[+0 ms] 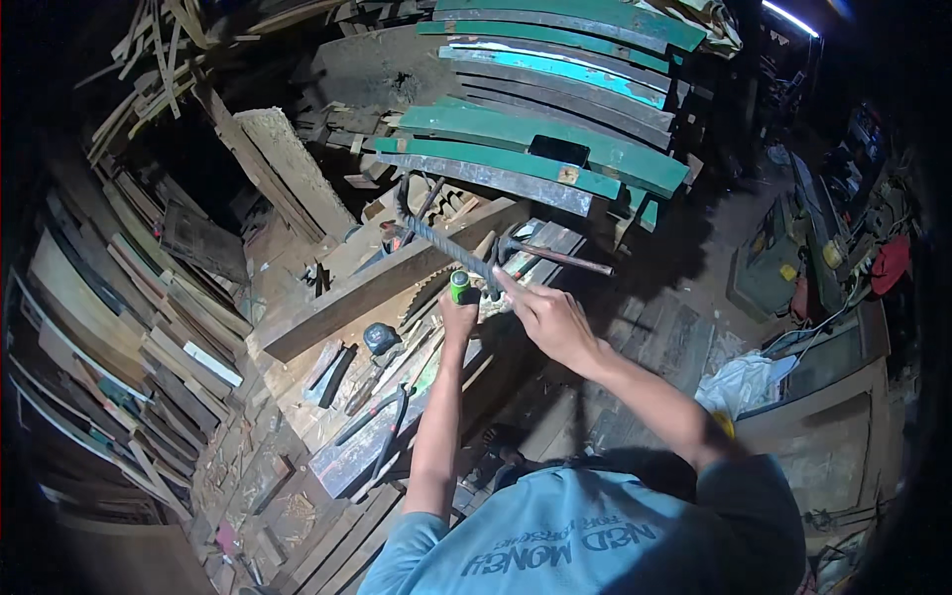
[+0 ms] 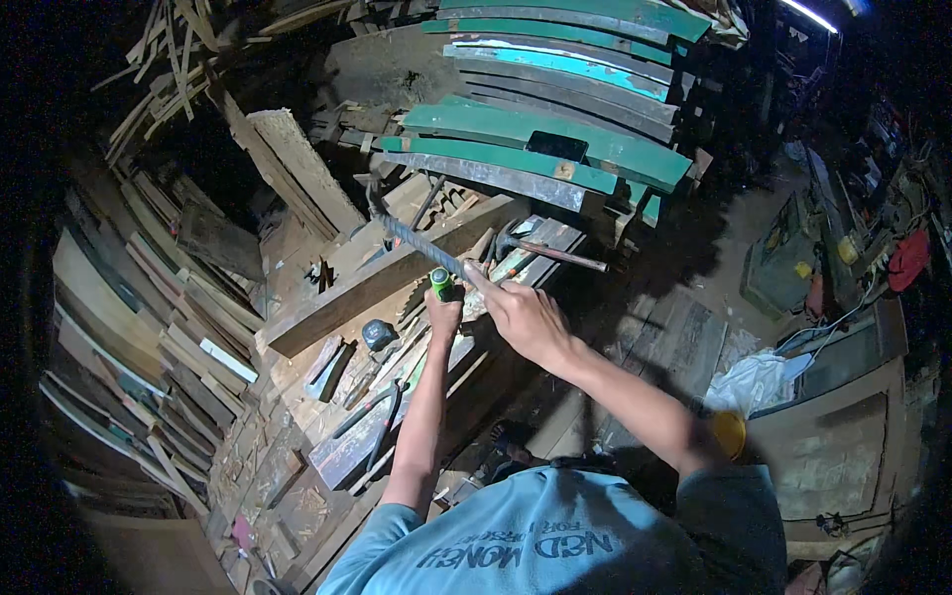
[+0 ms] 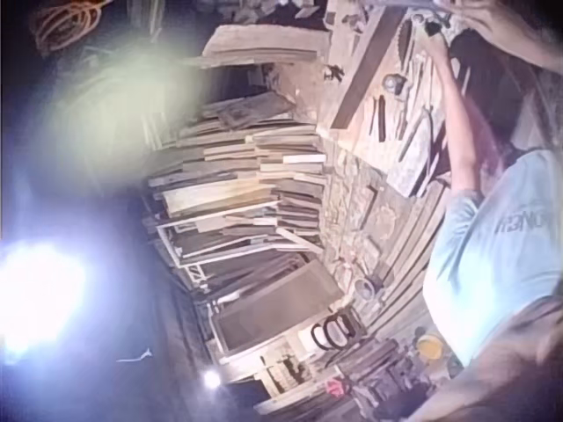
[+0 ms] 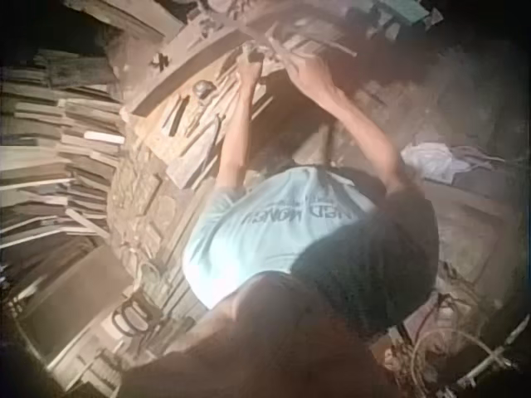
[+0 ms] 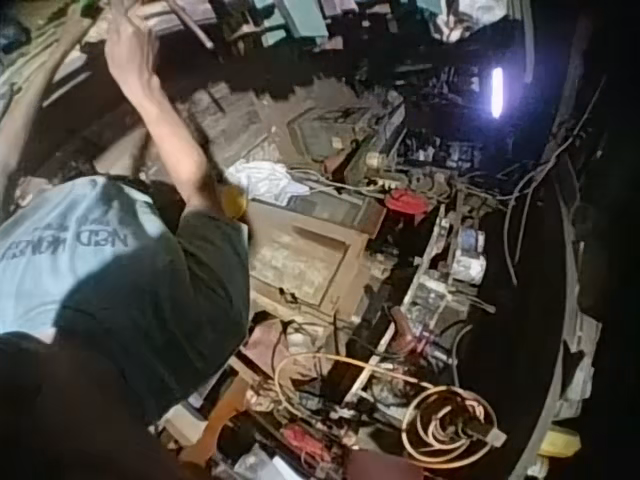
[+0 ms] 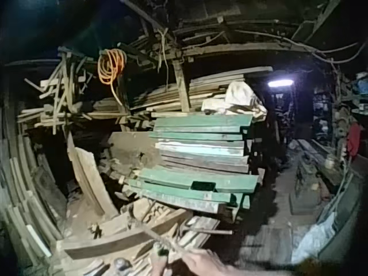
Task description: The person is carving and shaping a piece of wood using a hammer, chisel, and file.
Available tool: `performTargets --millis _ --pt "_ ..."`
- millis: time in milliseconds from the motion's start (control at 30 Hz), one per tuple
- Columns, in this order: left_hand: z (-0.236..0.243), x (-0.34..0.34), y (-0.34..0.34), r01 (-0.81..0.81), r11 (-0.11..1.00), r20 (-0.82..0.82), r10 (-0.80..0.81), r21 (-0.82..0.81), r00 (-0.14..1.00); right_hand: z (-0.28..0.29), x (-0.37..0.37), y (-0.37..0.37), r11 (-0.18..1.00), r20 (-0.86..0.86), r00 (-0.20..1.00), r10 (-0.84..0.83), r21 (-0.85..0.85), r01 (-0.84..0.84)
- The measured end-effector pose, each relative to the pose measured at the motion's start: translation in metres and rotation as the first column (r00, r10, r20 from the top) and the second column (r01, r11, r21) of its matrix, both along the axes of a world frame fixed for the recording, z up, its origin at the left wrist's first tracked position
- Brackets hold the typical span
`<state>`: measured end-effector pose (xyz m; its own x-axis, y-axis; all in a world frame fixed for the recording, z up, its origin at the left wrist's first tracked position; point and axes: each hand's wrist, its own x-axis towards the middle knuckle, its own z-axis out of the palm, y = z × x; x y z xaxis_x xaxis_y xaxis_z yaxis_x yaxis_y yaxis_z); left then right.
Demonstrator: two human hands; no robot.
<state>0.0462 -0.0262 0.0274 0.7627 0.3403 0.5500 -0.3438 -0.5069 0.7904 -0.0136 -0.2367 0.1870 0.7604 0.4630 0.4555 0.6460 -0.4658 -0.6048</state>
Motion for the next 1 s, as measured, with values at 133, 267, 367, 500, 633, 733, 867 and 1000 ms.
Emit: performTargets --millis 133,267,367,500,633,733,867,1000 --pt "-0.005 0.001 0.005 -0.038 0.999 -0.017 0.037 -0.038 0.999 0.007 0.001 -0.005 0.998 -0.035 0.999 0.011 -0.059 -0.013" --pt "-0.007 -0.001 0.008 -0.094 0.996 -0.053 0.093 -0.01 0.994 0.012 0.002 -0.003 0.975 0.13 0.992 0.001 0.22 -0.03" --pt "-0.005 -0.003 0.001 -0.027 0.994 0.056 0.033 -0.105 0.998 0.007 -0.005 -0.001 0.992 0.107 0.994 -0.006 0.126 -0.008" --pt "0.001 -0.003 -0.004 0.031 0.995 -0.072 -0.038 -0.09 0.997 0.001 -0.005 -0.003 0.982 -0.033 0.999 -0.022 -0.191 0.016" --pt "-0.002 -0.002 -0.003 0.006 0.998 0.002 -0.006 0.06 1.0 -0.002 0.0 -0.003 0.992 0.03 0.999 0.011 0.128 -0.015" --pt "-0.006 -0.003 0.002 0.022 0.997 -0.05 -0.018 0.071 0.999 -0.003 -0.002 -0.007 1.0 -0.049 0.999 0.006 0.004 -0.006" --pt "-0.009 -0.005 0.01 -0.073 0.982 0.043 0.081 -0.174 0.996 -0.003 -0.005 -0.01 0.996 -0.093 0.996 -0.006 -0.088 -0.002" --pt "-0.012 -0.009 0.019 -0.066 0.944 0.027 0.079 -0.323 0.996 0.006 -0.011 0.001 0.961 0.018 0.996 0.082 0.265 -0.084"
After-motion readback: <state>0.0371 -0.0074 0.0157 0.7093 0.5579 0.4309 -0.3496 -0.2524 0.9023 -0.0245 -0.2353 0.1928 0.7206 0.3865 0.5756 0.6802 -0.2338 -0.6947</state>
